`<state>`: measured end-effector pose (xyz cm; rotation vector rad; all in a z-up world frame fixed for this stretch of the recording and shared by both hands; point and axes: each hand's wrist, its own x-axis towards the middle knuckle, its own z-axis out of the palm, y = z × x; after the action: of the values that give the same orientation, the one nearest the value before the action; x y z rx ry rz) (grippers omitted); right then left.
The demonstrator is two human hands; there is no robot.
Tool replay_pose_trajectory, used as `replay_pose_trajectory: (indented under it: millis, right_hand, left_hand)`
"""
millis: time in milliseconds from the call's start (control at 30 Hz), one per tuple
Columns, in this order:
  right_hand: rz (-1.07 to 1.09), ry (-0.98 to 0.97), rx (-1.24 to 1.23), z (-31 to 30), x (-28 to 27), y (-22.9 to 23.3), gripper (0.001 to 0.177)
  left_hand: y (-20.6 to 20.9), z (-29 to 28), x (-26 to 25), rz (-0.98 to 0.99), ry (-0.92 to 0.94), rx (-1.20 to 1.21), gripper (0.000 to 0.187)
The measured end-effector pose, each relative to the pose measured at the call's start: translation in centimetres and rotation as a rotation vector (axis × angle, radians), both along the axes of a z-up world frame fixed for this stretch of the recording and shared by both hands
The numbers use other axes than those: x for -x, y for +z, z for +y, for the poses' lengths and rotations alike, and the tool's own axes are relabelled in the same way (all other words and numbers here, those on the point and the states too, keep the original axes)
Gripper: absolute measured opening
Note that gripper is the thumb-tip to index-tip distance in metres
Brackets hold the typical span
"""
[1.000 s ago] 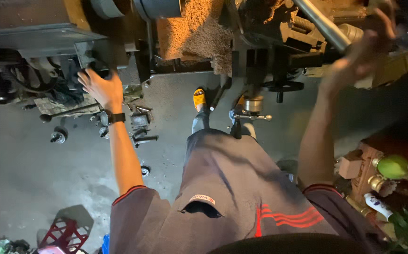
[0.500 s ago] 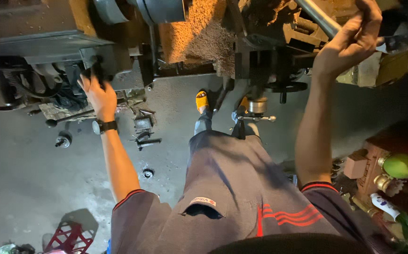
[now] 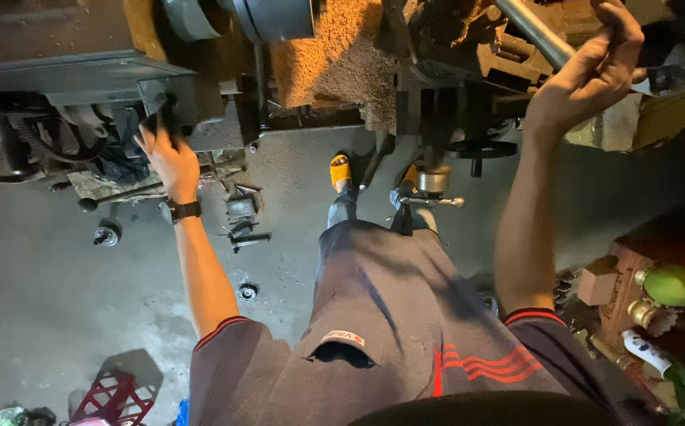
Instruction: The person operates a metal lathe in a workshop, using both hands to turn the handwheels and levers to control the machine's movement. The person adjusts the tool post and carriage while the lathe is running.
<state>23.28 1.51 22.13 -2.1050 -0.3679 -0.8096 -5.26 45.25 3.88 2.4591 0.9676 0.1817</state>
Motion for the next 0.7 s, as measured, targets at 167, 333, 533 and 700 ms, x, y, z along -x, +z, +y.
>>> replay_pose_trajectory:
  millis: [167, 333, 533, 700]
  right_hand:
    - [-0.068, 0.140, -0.100, 0.78, 0.08, 0.51, 0.026]
    - [-0.085, 0.149, -0.103, 0.69, -0.09, 0.36, 0.026]
    - [-0.119, 0.246, -0.157, 0.80, -0.34, 0.11, 0.026]
    - [-0.121, 0.230, -0.144, 0.63, -0.47, 0.01, 0.027]
  left_hand:
    - [0.22, -0.15, -0.13, -0.060, 0.000, 0.044, 0.049]
    - [-0.07, 0.02, 0.05, -0.048, 0.024, 0.046, 0.049]
    - [0.21, -0.15, -0.03, -0.060, 0.043, 0.075, 0.050]
    - [0.27, -0.07, -0.24, -0.147, -0.036, -0.026, 0.044]
